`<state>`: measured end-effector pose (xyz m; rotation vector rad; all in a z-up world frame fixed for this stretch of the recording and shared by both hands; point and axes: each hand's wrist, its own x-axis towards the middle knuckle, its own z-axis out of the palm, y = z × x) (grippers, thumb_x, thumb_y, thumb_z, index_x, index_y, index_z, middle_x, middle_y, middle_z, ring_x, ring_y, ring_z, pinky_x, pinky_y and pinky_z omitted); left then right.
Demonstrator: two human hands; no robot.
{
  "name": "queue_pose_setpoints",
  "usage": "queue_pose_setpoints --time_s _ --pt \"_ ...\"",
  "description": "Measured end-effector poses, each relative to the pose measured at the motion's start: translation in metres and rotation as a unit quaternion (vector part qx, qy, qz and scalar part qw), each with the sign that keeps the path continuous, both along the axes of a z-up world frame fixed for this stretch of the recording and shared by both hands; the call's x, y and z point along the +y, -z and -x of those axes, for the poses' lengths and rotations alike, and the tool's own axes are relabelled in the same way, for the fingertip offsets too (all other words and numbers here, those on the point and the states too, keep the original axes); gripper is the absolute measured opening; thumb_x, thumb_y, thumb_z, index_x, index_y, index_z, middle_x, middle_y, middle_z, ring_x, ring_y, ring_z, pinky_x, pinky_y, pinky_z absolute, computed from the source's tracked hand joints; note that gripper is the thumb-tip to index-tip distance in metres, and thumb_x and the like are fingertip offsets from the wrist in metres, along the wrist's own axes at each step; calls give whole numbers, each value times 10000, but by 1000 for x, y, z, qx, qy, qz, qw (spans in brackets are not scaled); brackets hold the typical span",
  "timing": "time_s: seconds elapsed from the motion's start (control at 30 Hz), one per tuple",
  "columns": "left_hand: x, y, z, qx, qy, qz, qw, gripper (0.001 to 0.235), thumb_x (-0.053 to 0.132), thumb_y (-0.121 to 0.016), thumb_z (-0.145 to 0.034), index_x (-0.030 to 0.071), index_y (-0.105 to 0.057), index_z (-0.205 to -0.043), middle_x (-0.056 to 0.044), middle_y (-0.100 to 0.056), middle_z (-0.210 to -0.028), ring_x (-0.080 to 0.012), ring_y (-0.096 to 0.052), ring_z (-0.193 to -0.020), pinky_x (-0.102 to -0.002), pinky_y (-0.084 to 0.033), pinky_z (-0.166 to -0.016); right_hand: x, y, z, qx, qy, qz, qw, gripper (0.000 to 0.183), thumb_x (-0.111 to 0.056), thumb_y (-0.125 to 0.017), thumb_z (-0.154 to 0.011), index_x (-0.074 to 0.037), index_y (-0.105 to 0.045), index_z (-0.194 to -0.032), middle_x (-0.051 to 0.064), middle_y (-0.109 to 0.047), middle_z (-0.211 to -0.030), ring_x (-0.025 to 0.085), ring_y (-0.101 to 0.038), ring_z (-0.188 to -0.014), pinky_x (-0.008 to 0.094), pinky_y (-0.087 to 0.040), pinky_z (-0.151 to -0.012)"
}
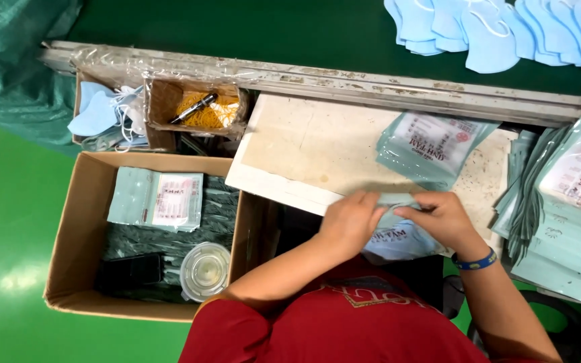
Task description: The recorder is packing blue medical face masks into plastic bags and arranging the bags into a cardboard box on a production line.
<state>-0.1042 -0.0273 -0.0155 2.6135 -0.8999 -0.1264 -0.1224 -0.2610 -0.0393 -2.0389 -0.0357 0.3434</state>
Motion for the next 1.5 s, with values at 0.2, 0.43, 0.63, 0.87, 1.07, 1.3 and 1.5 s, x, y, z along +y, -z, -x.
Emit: queue_pose_setpoints --time_s 0.2,0.43,0.63,0.87,1.07,1.3,1.5 --pt "18 -46 -17 -71 32 272 959 512 284 -763 -844 16 -657 -1267 -166 -626 -1139 -323 -534 -1080 -448 -436 -927 -3 5 8 -72 54 -128 988 121 -106 -787 -873 -8 -784 -943 -41 -641 -708 33 -486 -649 230 -411 -544" --pt "17 -33 -17 11 62 212 975 141 226 -731 -932 99 -721 -991 -39 -654 -1004 -247 -564 -1051 -404 -356 -926 7 -31 10 -169 5 -118 978 89 -66 -767 -881 9 -763 -928 10 -748 -828 55 -625 -743 215 -496 -647" --pt "25 -54 -19 -13 76 261 962 252 271 -754 -880 61 -677 -997 -60 -617 -960 -253 -559 -967 -402 -343 -864 -10 -38 16 -118 96 -135 979 100 -33 -783 -858 22 -779 -942 66 -753 -833 82 -646 -736 230 -507 -644" --pt "21 -61 -15 -33 87 257 962 240 270 -765 -867 71 -677 -969 -58 -623 -952 -256 -555 -939 -415 -334 -863 -9 -51 24 -154 69 -154 974 57 6 -759 -879 24 -767 -933 73 -756 -860 95 -660 -789 232 -511 -697" --pt "7 -49 -8 -49 109 257 959 74 165 -741 -954 117 -689 -975 -20 -630 -955 -230 -569 -994 -408 -362 -980 5 -60 24 -192 21 -93 977 100 8 -779 -828 7 -777 -928 56 -769 -844 95 -679 -751 231 -524 -680" --pt "15 -56 -15 -48 107 268 956 246 246 -757 -859 64 -674 -1003 -53 -604 -977 -232 -562 -961 -416 -342 -897 -9 -59 29 -183 40 -95 978 133 24 -778 -811 6 -781 -942 70 -775 -868 98 -692 -767 229 -540 -688" --pt "22 -61 -14 -49 84 294 951 143 235 -740 -922 106 -681 -903 -31 -606 -866 -235 -578 -871 -404 -345 -890 -29 -29 30 -149 84 -179 969 116 44 -748 -864 47 -764 -978 110 -768 -942 138 -697 -837 248 -545 -743"
